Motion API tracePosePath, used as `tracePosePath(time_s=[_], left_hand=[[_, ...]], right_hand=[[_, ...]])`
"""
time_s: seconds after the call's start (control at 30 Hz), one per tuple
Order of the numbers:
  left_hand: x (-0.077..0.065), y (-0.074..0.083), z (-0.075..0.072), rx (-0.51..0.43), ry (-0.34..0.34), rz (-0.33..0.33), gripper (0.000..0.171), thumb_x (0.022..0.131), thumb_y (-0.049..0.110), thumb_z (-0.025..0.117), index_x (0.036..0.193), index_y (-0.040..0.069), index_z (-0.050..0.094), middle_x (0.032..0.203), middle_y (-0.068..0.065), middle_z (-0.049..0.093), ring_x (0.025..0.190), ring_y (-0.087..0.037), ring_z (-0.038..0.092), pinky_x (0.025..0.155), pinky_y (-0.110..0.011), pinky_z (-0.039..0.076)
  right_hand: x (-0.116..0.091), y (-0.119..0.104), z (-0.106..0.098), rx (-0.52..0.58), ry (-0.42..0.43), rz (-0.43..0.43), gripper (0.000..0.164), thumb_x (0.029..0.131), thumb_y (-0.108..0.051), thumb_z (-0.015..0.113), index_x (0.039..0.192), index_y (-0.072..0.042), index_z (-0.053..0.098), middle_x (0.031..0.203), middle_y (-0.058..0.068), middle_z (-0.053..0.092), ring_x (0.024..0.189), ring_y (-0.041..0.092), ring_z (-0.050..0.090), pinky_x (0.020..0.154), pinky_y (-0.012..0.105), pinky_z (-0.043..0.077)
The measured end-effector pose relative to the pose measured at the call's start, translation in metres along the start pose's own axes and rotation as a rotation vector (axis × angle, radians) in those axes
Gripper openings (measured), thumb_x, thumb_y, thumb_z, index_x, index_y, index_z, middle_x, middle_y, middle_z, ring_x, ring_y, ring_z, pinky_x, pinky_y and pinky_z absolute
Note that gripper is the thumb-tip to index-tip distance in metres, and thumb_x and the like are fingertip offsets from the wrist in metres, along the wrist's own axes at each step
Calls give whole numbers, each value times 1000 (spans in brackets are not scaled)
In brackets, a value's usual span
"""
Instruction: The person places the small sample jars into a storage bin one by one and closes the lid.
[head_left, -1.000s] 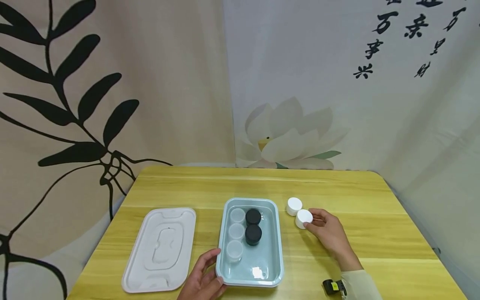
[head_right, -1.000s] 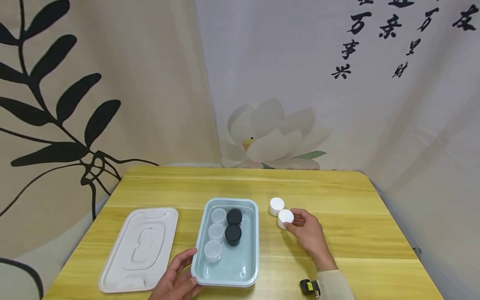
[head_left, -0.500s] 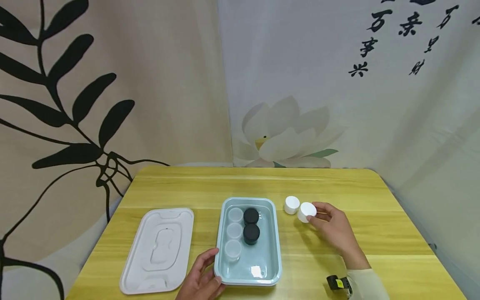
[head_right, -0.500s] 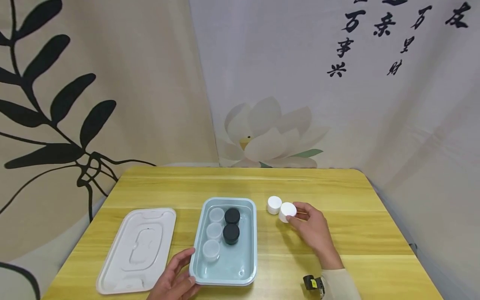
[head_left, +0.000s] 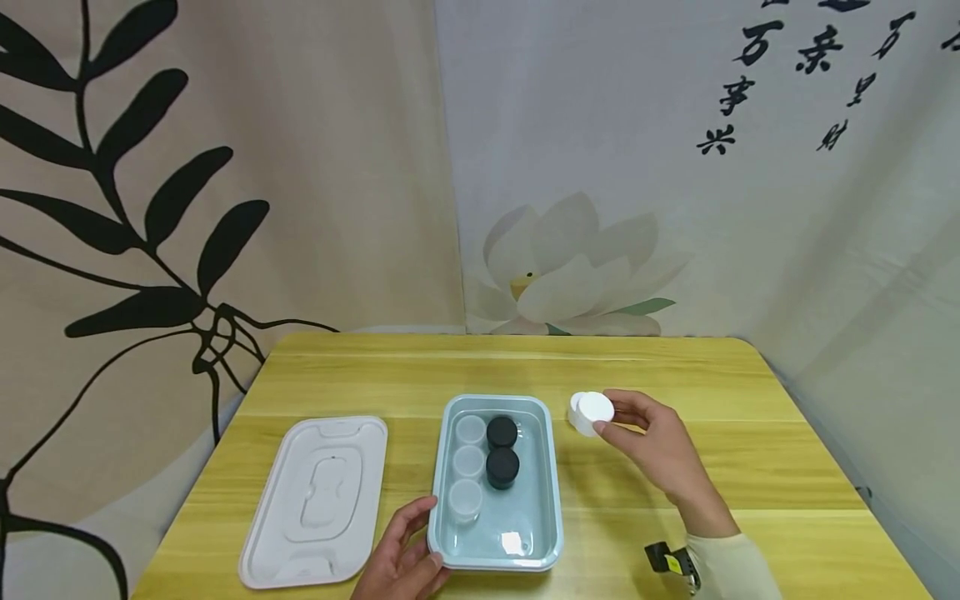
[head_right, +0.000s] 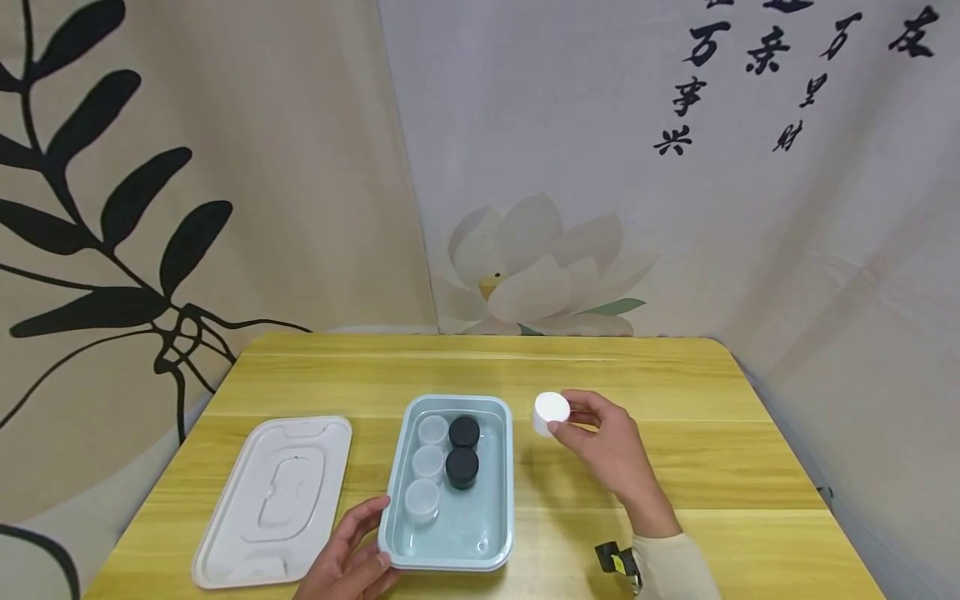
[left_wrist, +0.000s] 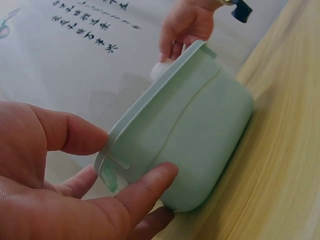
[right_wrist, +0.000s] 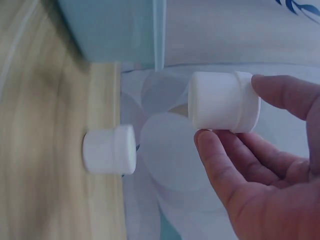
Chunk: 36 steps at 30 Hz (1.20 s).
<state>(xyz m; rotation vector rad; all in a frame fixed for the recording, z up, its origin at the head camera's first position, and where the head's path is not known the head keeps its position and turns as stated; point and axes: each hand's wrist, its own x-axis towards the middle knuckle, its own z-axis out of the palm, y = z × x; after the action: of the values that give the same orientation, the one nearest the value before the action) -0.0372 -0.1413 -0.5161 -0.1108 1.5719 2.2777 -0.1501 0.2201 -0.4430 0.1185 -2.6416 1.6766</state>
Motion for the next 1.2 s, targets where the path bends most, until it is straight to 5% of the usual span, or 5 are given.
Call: tracePosePath(time_s=[0.53,0.8,1.2], left_hand=[[-1,3,1,12,25,-50,76,97,5,67,162,8,29,168,-23,20,136,-21,56,100,-39,58],[-1,4,2,8,28,-42,76,96,4,67,162,7,29,168,-23,21,137,-21,55,100,-38,58],[-2,4,3,20,40,-35,75,95,3,66,162,7,31,167,-24,23,137,-24,56,100,-38,58]], right_hand=[[-3,-32,37,74,-135,-103,45,92,-19,83,133,-5,68,123,12,73,113,26,70,95,29,61],[-6,-27,58,85,-259,-108,42,92,-19,83,130,-7,69,120,13,71,110,28,70,86,27,63],[-11,-20,80,82,-380,-184,38,90,-14,83,125,-8,70,118,8,74,108,23,70,94,33,61]])
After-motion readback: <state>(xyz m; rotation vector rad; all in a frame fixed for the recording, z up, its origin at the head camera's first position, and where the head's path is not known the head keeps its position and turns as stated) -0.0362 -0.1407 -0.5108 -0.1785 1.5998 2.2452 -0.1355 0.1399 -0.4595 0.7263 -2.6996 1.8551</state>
